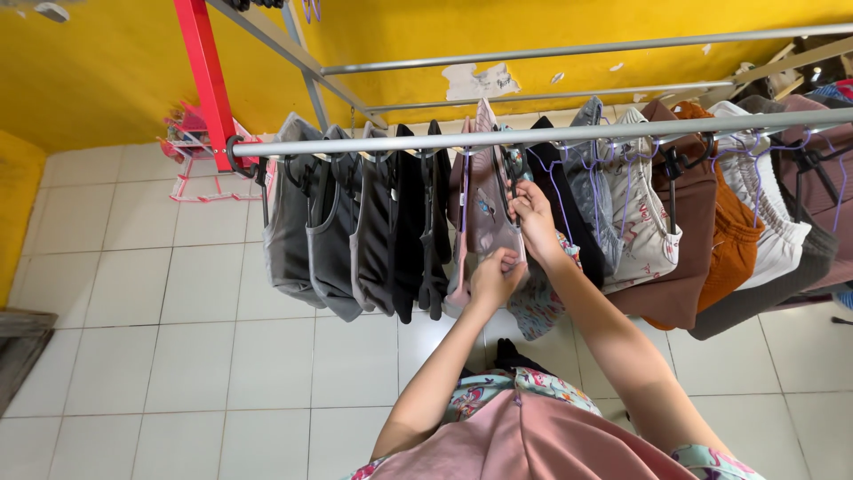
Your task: The person rearranges clothes on a metal clothing rack by hand. They remove a patterned garment, slide garments along the rod, and adjust the positions of several shirts and pants to organize them.
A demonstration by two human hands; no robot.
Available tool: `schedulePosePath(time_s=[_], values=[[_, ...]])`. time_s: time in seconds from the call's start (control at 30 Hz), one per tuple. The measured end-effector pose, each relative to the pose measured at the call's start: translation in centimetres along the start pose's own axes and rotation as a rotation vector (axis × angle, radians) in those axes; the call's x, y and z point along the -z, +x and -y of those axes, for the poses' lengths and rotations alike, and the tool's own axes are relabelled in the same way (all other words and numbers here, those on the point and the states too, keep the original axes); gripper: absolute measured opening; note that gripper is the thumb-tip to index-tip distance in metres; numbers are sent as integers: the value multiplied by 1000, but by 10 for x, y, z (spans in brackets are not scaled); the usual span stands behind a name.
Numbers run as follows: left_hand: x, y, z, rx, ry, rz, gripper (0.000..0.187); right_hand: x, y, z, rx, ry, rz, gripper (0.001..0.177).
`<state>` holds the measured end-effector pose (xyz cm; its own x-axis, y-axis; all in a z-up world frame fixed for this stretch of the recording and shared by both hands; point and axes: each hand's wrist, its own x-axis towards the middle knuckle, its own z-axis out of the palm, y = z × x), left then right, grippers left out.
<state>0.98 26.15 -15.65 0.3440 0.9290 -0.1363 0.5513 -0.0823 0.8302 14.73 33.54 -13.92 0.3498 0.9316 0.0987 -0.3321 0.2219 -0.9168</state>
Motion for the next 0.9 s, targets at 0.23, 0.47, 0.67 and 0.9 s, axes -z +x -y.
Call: schedulePosePath(time_s=[0.23, 0.47, 0.67, 0.9], values=[[-1, 4, 1, 20, -50, -55, 23, 5, 14, -10, 2, 49, 9, 38], [1, -10, 0, 41, -67, -58, 20, 19, -1, -7, -8, -167, 67, 45], [1, -11, 2, -17, -127, -190, 27, 52, -60, 81, 387, -879, 4, 61], [26, -7, -32, -56, -170, -162, 65, 132, -90, 48, 176, -1085, -162, 44]])
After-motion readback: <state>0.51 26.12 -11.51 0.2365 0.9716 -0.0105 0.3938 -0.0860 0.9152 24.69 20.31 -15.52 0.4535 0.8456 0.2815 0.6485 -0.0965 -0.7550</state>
